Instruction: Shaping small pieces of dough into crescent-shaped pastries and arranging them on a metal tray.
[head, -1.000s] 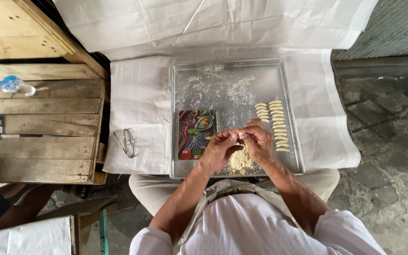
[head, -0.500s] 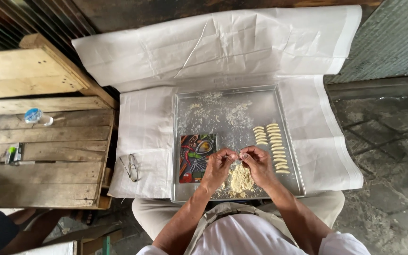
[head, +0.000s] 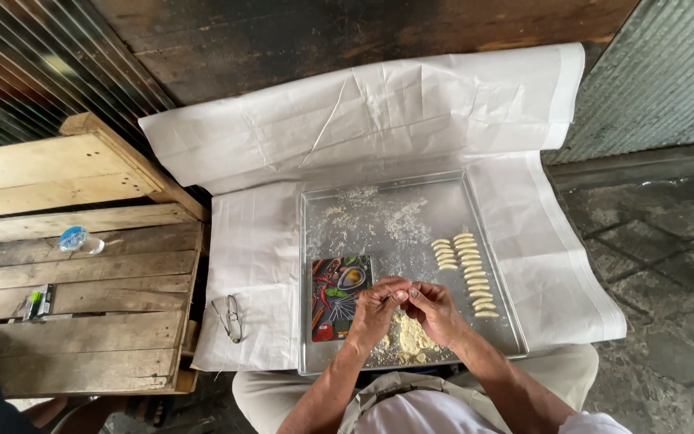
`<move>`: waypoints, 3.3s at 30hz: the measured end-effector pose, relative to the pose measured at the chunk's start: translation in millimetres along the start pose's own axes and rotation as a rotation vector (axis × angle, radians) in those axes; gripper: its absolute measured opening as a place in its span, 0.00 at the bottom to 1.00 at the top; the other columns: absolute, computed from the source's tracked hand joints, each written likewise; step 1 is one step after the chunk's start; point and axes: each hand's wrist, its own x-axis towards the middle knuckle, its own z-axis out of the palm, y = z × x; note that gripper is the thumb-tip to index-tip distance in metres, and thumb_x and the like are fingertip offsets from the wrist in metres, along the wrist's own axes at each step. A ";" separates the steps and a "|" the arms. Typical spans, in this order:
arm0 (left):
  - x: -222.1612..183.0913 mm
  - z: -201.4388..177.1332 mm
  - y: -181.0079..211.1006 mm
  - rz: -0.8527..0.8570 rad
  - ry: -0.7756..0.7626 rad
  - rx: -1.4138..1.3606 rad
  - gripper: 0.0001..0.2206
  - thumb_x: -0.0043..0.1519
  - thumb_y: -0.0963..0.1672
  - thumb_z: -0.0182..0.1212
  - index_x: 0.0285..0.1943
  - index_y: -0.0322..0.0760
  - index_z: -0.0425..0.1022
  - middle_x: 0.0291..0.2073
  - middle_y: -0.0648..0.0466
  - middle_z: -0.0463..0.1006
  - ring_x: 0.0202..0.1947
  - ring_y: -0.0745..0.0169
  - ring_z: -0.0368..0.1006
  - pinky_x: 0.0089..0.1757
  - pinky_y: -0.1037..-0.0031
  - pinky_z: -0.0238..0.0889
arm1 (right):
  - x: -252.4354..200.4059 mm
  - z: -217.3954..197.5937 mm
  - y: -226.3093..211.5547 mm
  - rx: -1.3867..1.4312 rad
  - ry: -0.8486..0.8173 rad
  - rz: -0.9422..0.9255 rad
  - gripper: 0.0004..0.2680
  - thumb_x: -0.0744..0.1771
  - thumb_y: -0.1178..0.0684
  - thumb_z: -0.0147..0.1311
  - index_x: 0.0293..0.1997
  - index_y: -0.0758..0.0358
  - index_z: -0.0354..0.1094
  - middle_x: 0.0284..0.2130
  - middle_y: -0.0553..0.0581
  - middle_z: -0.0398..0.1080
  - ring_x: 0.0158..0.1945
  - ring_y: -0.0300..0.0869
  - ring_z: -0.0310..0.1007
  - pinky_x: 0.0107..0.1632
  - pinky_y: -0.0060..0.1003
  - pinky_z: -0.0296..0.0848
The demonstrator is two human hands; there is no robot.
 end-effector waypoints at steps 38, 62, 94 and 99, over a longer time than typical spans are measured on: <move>-14.6 -6.0 -2.8 0.087 -0.140 0.352 0.19 0.70 0.50 0.53 0.60 0.34 0.75 0.54 0.44 0.77 0.52 0.51 0.77 0.50 0.65 0.75 | 1.7 -22.5 5.2 -0.106 -0.167 0.304 0.11 0.65 0.45 0.62 0.28 0.61 0.77 0.20 0.56 0.75 0.20 0.39 0.67 0.22 0.31 0.65; -2.1 0.8 7.0 0.027 -0.307 0.278 0.22 0.63 0.54 0.60 0.61 0.42 0.78 0.55 0.50 0.72 0.58 0.54 0.67 0.59 0.57 0.66 | 7.2 -38.0 -31.4 0.048 -0.438 0.169 0.06 0.67 0.53 0.63 0.29 0.60 0.75 0.22 0.50 0.72 0.25 0.36 0.66 0.28 0.31 0.65; 31.0 18.2 72.1 0.166 0.082 -0.049 0.12 0.71 0.45 0.56 0.46 0.29 0.80 0.29 0.49 0.79 0.33 0.62 0.76 0.43 0.65 0.72 | 34.2 24.5 -61.1 -0.081 0.068 -0.006 0.13 0.64 0.44 0.70 0.35 0.57 0.68 0.23 0.53 0.69 0.25 0.41 0.70 0.22 0.27 0.58; 28.6 27.4 56.3 -0.034 0.071 -0.479 0.10 0.69 0.44 0.61 0.37 0.32 0.79 0.29 0.53 0.78 0.33 0.67 0.75 0.44 0.68 0.73 | 30.8 24.1 -68.4 -0.339 0.021 -0.335 0.18 0.64 0.44 0.69 0.51 0.63 0.68 0.34 0.55 0.66 0.38 0.41 0.69 0.31 0.29 0.66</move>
